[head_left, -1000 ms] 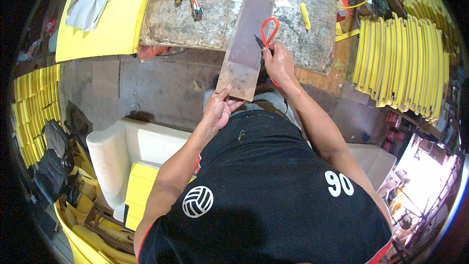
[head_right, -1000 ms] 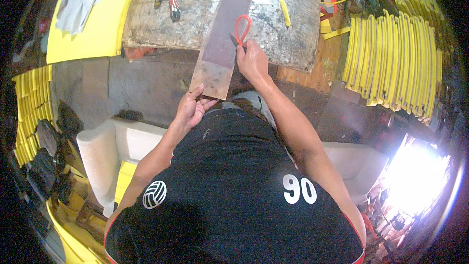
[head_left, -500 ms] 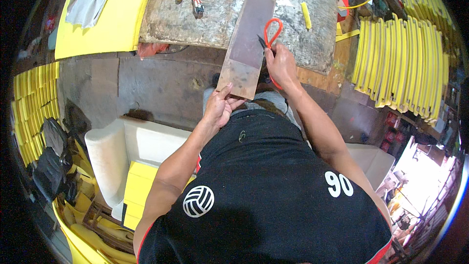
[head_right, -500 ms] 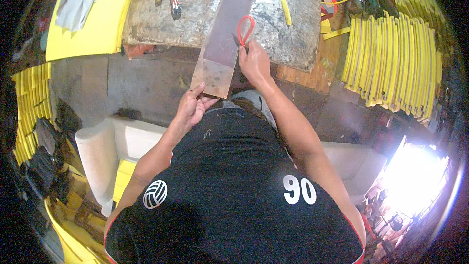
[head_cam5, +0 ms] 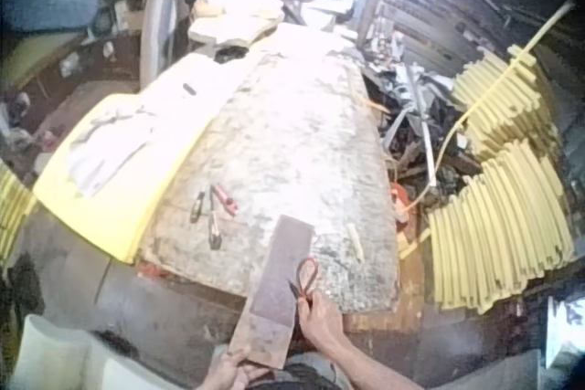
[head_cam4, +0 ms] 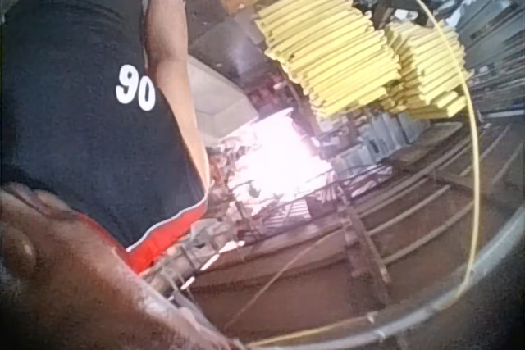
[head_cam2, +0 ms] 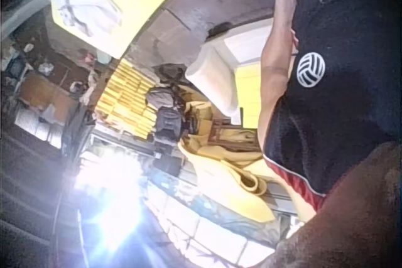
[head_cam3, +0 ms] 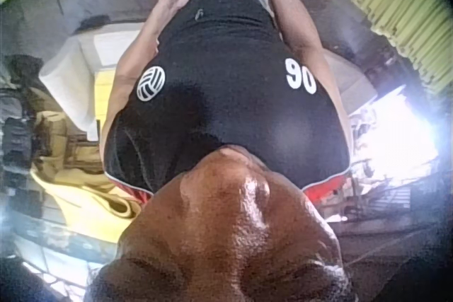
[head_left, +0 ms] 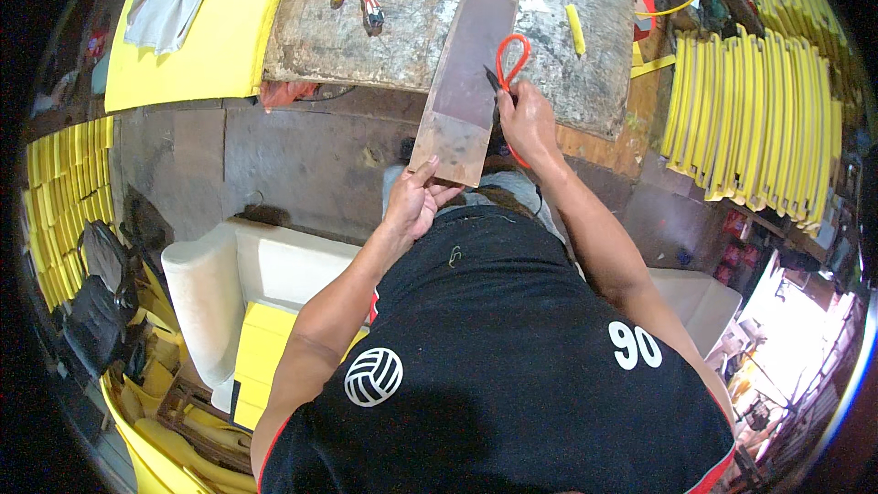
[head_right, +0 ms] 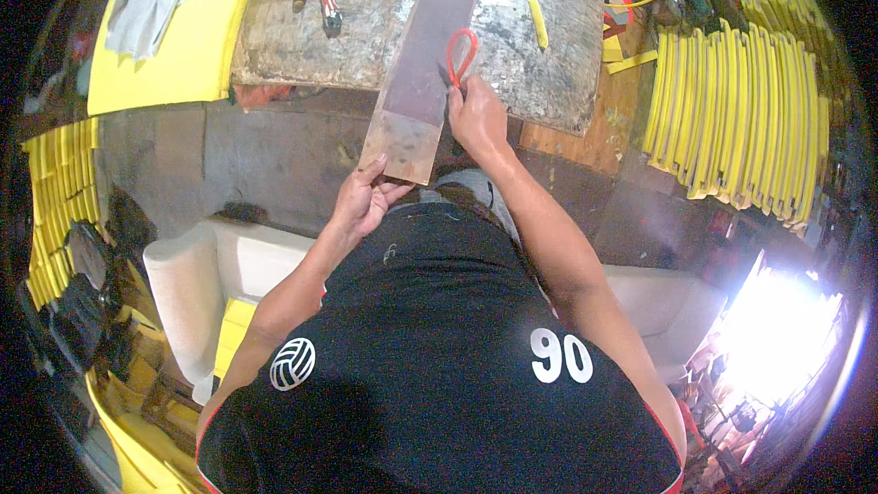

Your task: The person uses red-handled shears to cut a small piece of yellow foam and then trims a gray fabric piece on a workbench. They also handle a wooden block and a metal caliper, placing items on the bench and moving around the cluttered workshop.

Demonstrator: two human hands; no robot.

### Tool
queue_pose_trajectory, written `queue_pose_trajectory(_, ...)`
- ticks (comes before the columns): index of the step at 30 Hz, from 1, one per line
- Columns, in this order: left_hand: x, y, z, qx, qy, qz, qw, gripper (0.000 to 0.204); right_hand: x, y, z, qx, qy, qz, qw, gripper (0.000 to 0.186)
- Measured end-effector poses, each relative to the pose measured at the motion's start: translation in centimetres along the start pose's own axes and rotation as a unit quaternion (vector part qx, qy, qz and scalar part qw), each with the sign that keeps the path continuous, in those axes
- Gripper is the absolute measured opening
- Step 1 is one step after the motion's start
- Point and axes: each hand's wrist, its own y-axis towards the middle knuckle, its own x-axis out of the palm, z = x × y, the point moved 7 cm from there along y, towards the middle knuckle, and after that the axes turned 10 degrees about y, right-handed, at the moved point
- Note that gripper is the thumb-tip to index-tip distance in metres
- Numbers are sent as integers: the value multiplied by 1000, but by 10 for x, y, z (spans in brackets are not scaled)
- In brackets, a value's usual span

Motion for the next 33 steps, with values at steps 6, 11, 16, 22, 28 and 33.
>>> queue_pose_trajectory(6, -3, 0, 2, 13, -6, 7, 1000, 37, -10, -24, 0, 15, 24, -36, 999, 25)
queue_pose_trajectory(11, -3, 2, 1, 2, 3, 11, 1000, 37, -6, -40, 0, 32, 40, -29, 998, 24)
queue_pose_trajectory(16, -2, 0, 1, -1, 1, 20, 1000, 36, 3, 2, 0, -13, 19, -3, 1000, 22)
queue_pose_trajectory(22, -6, 4, 2, -2, 6, 12, 1000, 35, -7, -47, -2, 27, 47, -48, 997, 23)
queue_pose_trajectory(28, -5, 4, 1, -10, 2, 2, 1000, 38, 2, 2, 3, 11, -12, -7, 1000, 25)
queue_pose_trajectory(33, -14, 20, 3, 3, -6, 13, 1000, 40, -35, 17, 17, 80, 78, 67, 991, 31)
